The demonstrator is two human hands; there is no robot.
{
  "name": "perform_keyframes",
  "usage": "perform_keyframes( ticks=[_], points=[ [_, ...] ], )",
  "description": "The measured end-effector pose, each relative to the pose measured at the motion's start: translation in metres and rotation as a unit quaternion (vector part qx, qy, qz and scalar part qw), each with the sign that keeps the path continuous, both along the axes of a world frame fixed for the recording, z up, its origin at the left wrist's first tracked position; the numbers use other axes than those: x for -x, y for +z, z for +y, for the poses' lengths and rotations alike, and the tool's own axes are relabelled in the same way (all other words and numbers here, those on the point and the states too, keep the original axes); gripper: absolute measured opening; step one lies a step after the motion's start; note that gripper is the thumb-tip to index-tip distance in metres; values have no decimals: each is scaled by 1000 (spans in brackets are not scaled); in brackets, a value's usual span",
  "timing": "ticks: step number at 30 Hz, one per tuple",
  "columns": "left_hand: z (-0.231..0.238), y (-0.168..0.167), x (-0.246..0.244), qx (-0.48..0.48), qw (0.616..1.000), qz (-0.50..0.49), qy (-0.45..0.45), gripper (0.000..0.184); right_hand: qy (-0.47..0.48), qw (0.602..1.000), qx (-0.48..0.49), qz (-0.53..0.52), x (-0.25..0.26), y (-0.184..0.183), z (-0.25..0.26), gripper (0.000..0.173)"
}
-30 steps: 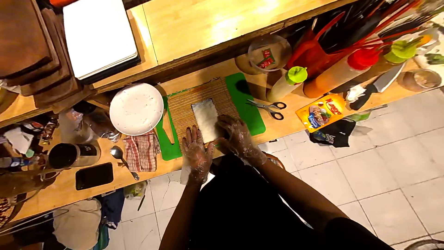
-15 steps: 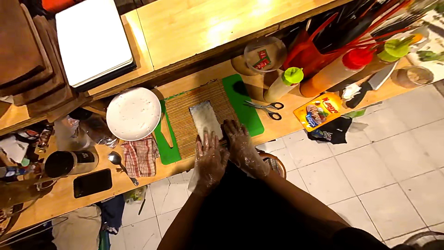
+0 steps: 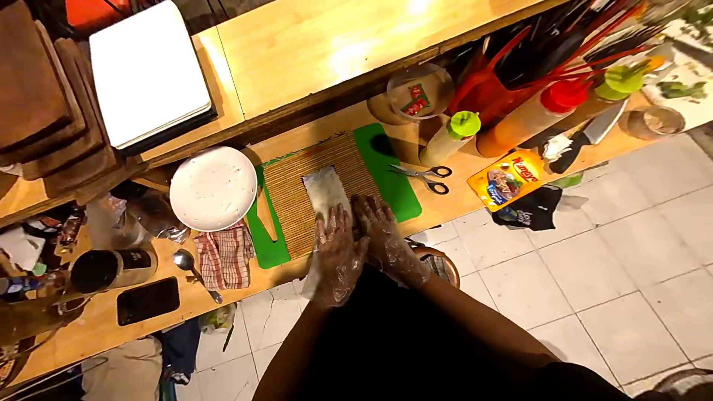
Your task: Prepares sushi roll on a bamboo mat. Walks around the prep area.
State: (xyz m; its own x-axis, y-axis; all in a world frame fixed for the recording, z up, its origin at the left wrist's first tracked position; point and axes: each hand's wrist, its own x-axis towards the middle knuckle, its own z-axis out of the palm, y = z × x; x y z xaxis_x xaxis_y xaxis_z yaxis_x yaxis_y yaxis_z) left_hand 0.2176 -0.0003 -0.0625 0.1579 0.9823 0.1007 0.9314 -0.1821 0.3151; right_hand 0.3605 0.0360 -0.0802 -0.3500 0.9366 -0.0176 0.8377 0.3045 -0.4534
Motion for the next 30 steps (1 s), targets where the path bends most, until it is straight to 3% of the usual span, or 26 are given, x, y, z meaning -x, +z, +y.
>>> perform_keyframes(
  ticks=[5,10,15,21,25,30],
  points=[
    [16,-7,2,17,999,27,14,74,-4,1000,23,7,2,0,23,87],
    [15,-9,6,18,1000,16,4,71,-35,997,46,47,2,7,29,68],
    [17,-8,6,17,1000,-3,-1,70,-26,994,68,87,0,17,33,61],
    [13,1,29,0,999,-23,44,69,-65,988,92,101,-5,25,34,86],
    [15,-18,55,21,997,-6,80,72,-30,995,56,70,2,23,32,74],
    [18,-27,54,32,997,21,65,71,-21,999,44,1,13,17,36,104]
  ],
)
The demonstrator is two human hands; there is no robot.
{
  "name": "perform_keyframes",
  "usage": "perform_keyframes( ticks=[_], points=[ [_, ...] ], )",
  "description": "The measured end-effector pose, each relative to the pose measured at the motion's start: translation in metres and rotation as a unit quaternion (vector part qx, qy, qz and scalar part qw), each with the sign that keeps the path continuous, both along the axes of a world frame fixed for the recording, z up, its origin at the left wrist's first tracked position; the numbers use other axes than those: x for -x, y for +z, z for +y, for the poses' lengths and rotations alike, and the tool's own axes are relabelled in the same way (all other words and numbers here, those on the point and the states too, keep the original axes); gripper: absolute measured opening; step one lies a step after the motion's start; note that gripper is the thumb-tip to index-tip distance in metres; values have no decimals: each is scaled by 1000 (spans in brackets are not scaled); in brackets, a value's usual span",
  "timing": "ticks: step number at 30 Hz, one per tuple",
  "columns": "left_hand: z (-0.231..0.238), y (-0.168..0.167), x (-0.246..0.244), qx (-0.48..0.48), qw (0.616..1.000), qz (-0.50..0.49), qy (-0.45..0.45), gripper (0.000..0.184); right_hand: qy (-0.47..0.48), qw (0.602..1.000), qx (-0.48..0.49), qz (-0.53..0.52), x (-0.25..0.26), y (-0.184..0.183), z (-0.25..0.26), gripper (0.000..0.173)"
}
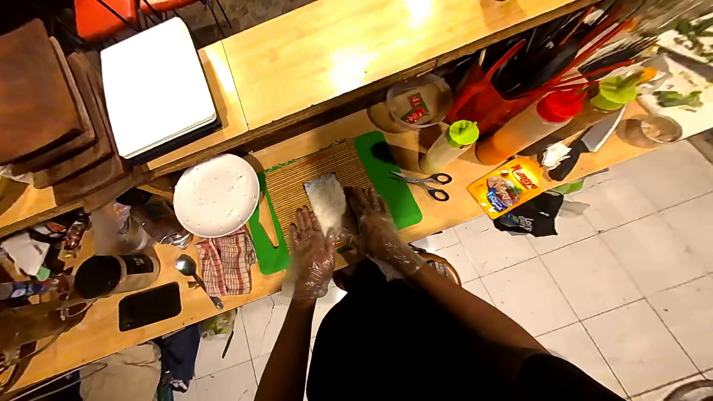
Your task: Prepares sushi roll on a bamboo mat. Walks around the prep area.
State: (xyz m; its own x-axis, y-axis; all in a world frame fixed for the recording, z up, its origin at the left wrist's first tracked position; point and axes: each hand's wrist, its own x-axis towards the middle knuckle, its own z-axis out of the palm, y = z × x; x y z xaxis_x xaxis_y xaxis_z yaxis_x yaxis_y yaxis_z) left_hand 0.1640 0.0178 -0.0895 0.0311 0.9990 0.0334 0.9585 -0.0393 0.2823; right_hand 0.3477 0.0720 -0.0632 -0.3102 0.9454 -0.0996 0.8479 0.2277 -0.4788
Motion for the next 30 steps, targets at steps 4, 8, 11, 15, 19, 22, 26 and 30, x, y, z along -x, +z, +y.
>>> perform_keyframes(
  ticks=[4,8,11,15,19,22,26,30],
  points=[
    [1,1,0,15,1000,-6,-3,73,15,999,9,-32,6,-6,1,113],
    [-1,2,0,9,1000,-18,1,69,53,997,-13,-48,11,-7,-3,115],
    [0,-1,3,1,1000,-21,12,67,57,996,-4,-63,17,5,1,121],
    [3,-2,3,-9,1000,-26,5,65,87,991,-35,-95,22,-3,4,115],
    [6,1,3,21,999,-36,3,67,97,987,-28,-127,28,8,4,86],
    [9,3,6,53,997,-47,0,67,100,988,-37,-112,34,17,4,90],
    [7,3,7,67,996,-56,-2,67,128,985,-52,-103,37,8,1,108],
    [9,3,9,73,996,-44,0,66,154,985,-24,-73,37,12,9,105]
  ],
)
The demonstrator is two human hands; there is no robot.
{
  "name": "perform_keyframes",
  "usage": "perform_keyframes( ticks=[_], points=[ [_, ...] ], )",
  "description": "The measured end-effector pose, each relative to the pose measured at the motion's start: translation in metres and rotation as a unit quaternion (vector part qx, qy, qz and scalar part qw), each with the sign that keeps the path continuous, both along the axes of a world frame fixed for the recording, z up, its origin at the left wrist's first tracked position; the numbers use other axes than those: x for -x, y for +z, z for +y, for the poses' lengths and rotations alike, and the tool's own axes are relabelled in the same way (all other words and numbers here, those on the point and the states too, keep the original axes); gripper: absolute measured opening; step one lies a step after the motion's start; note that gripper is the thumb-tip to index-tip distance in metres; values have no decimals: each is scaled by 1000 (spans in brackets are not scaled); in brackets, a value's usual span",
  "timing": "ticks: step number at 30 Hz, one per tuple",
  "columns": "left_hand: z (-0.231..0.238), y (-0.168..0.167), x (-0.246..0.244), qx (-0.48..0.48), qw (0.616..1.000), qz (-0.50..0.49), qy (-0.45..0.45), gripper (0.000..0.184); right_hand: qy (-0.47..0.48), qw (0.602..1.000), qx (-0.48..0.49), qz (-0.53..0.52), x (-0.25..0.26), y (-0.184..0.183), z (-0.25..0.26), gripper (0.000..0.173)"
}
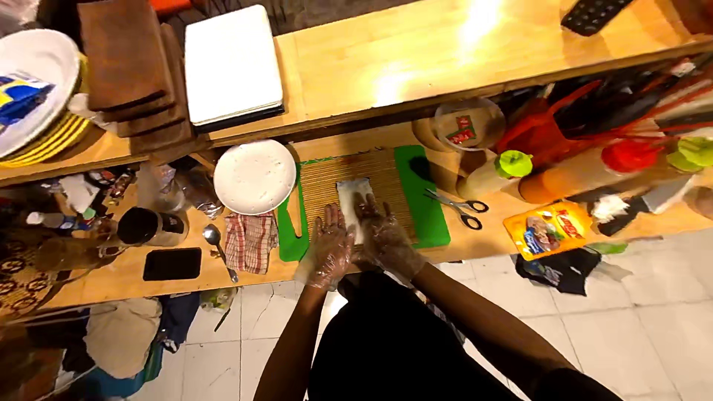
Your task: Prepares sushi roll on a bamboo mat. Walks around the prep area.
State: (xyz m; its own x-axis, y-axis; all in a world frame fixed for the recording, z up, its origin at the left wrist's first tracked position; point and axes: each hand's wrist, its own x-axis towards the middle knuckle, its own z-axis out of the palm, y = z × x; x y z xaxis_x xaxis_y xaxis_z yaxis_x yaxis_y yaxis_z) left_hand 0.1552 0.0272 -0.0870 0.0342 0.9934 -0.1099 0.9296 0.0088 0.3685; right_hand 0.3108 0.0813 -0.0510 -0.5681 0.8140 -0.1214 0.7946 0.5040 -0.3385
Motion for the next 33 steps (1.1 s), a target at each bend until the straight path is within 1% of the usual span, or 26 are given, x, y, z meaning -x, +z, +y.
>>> perform_keyframes(
  ticks=[2,3,5,7,8,9,10,12,13,15,17,20,24,26,29,31,33],
  points=[
    [0,3,-1,13,1000,-16,4,66,7,999,38,-10,2,-6,3,124],
    [0,4,-2,17,999,-26,5,67,10,998,59,-22,2,-6,5,130],
    [2,9,-3,19,998,-58,17,68,12,996,79,-31,1,2,10,135],
    [5,18,1,8,997,-67,48,70,15,996,90,-17,2,21,13,133],
    [3,22,2,-21,994,-80,72,69,14,996,92,10,-1,28,11,128],
    [-4,25,1,-67,987,-114,93,65,17,994,98,51,-8,32,8,118],
    [-12,31,-2,-99,977,-156,109,61,22,990,94,98,-18,32,2,102],
    [-28,40,-5,-146,958,-212,128,52,15,975,90,201,-37,23,-8,62],
    [-37,42,-5,-159,950,-229,140,47,16,967,94,236,-46,18,-11,49],
    [-56,45,-6,-152,943,-239,178,39,28,950,101,295,-56,13,-7,33],
    [-70,55,-14,-110,945,-216,221,34,29,943,118,311,-61,12,2,26],
    [-77,58,-26,-71,946,-205,241,32,26,938,127,320,-65,12,14,24],
    [-64,53,-45,-65,955,-213,194,34,10,930,96,354,-81,4,20,24],
    [-58,52,-50,-87,959,-207,172,37,7,933,109,344,-87,2,23,31],
    [-47,53,-61,-93,957,-222,160,41,-17,941,174,289,-109,15,26,46],
    [-38,53,-66,-92,942,-267,179,45,-51,942,216,251,-121,29,28,55],
    [-30,50,-70,-77,921,-324,200,47,-99,939,239,227,-130,40,28,60]
  ],
)
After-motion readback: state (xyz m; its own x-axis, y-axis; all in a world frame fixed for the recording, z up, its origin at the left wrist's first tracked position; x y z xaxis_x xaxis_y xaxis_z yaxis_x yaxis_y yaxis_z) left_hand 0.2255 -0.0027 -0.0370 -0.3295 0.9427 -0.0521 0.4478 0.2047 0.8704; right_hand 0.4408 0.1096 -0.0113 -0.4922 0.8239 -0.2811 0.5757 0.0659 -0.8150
